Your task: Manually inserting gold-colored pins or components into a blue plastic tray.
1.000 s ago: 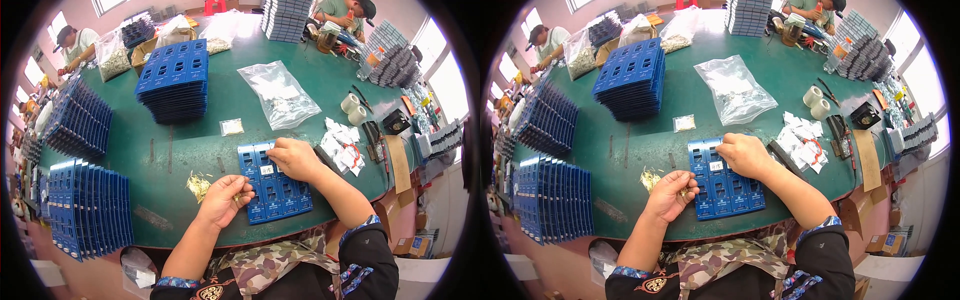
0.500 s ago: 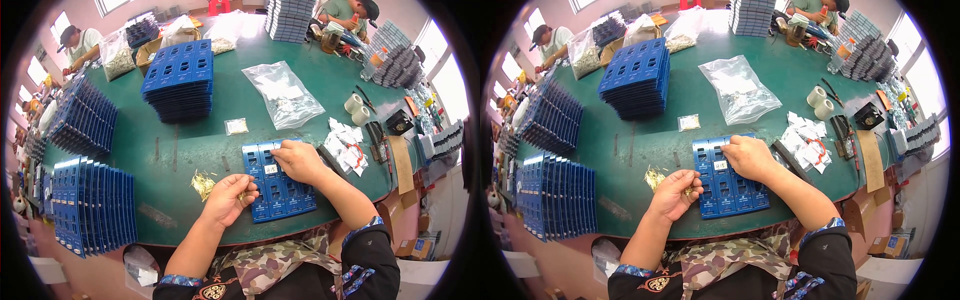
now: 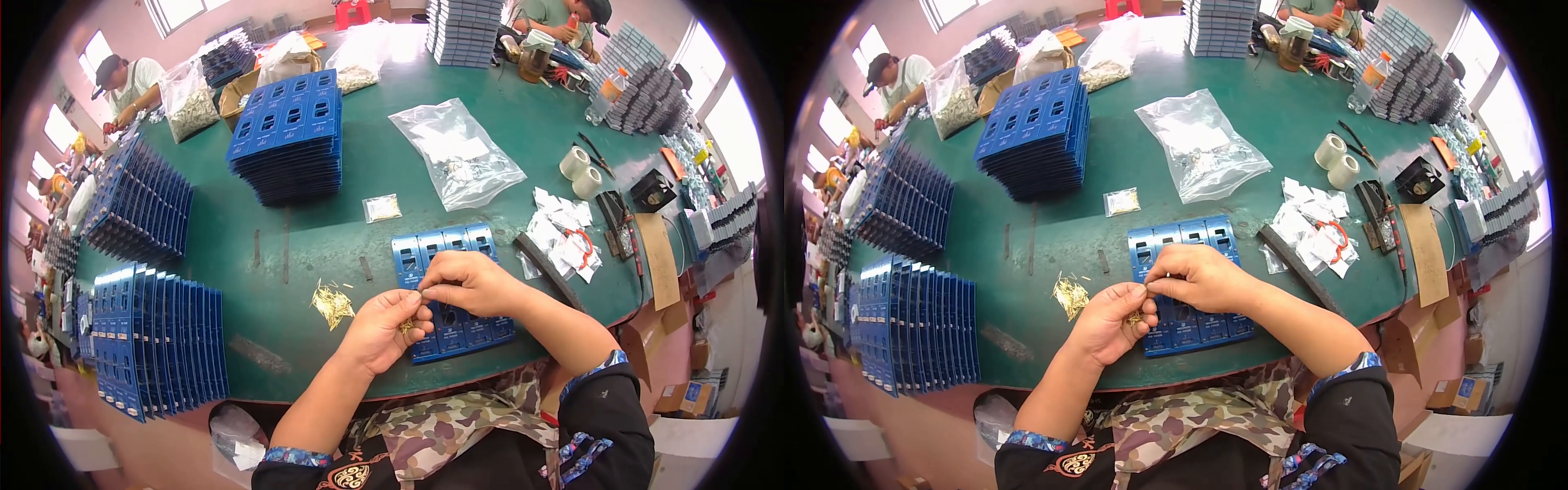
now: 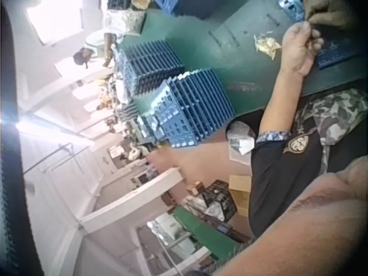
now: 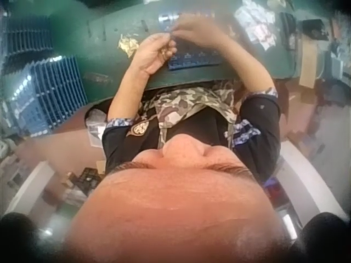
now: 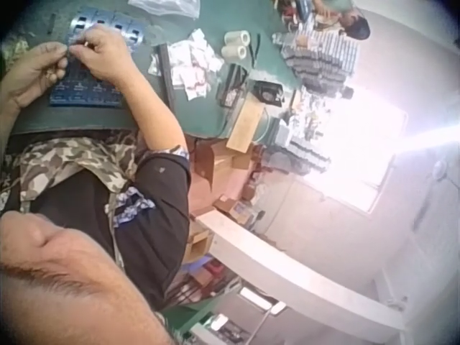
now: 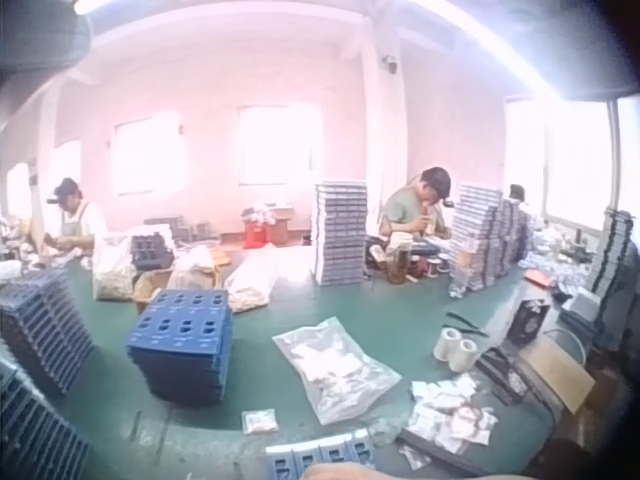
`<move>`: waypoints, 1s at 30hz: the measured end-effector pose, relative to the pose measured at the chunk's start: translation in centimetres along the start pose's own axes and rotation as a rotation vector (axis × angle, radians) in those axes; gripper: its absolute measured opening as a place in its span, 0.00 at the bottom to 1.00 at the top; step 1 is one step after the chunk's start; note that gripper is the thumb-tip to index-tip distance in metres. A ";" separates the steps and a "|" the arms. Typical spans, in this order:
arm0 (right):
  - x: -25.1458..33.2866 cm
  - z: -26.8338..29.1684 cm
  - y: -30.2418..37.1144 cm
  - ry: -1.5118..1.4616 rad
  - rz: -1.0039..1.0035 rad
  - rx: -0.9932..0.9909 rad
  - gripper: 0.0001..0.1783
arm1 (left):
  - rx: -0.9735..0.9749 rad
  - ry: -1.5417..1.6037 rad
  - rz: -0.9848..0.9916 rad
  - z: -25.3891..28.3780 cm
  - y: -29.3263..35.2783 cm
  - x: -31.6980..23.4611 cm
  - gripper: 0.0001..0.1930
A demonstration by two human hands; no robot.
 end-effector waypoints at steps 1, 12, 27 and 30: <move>-0.1 -0.1 0.1 -0.034 -0.025 0.017 0.08 | 0.009 -0.006 0.012 -0.2 0.0 0.1 0.08; -4.2 4.8 2.7 -0.058 -0.421 -0.342 0.07 | -0.054 -0.095 -0.023 -2.3 -1.8 -0.2 0.12; -4.8 3.8 2.6 0.425 -0.182 -0.178 0.08 | -0.037 -0.092 -0.024 -2.5 -3.1 0.3 0.13; -4.6 3.8 2.6 0.436 -0.189 -0.171 0.08 | -0.050 -0.095 -0.024 -2.6 -2.8 0.2 0.13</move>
Point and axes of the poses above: each hand's wrist, its own y-axis away from the middle knuckle, its own z-axis out of the back of the hand, x = y × z, the point moved 1 cm from there along -y, towards the middle knuckle, and after that the axes turned 3 degrees about -x, right-handed, at the moved point
